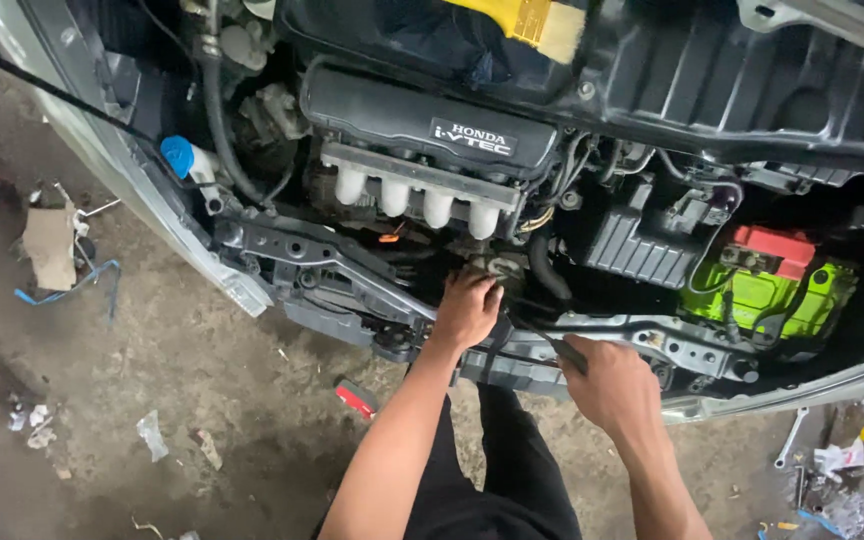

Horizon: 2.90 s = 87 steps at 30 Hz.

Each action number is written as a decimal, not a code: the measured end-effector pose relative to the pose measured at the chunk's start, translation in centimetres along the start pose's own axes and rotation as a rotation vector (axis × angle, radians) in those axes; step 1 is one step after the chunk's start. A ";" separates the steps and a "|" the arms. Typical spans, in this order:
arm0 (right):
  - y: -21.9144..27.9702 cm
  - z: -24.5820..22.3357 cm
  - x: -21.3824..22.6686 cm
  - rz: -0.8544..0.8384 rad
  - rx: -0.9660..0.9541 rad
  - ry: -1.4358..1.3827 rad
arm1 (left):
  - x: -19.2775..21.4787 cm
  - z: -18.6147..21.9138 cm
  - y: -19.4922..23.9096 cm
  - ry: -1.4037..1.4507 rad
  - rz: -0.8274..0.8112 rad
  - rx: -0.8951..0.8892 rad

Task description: The person uses a wrench to loosen and tighten bolts on the engine block and surrounding components. They manipulate hoses and connectors near the battery and engine cover, occasionally repositioning their hands to reach different areas within the engine bay.

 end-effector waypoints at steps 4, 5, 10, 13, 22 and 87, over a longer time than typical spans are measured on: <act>1.4 -1.7 -0.8 0.030 -0.073 -0.137 | 3.7 -1.7 0.5 0.171 -0.062 -0.075; 1.7 -2.2 -0.8 0.045 -0.063 -0.151 | 3.8 -1.9 0.5 0.099 -0.124 -0.117; 1.9 -4.1 -1.6 0.061 -0.123 -0.124 | 5.9 -1.4 -1.1 0.040 -0.098 -0.302; 2.0 -4.8 -1.8 0.055 -0.122 -0.238 | 4.6 -1.7 -1.5 -0.010 -0.239 -0.386; 3.7 -3.6 -3.9 -0.022 -0.339 -0.598 | 2.9 -3.3 -1.6 0.037 -0.531 -0.382; 3.3 -7.9 -5.5 0.047 -0.071 0.003 | 3.3 -7.9 -2.1 -0.091 -0.429 -0.449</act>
Point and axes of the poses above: each hand's wrist, its own y-axis away from the middle knuckle, its own x-axis out of the back of the hand, z = x × y, the point moved 5 cm from there along -y, towards the middle knuckle, and after that the axes turned 13 degrees about -y, right-handed, at the moved point
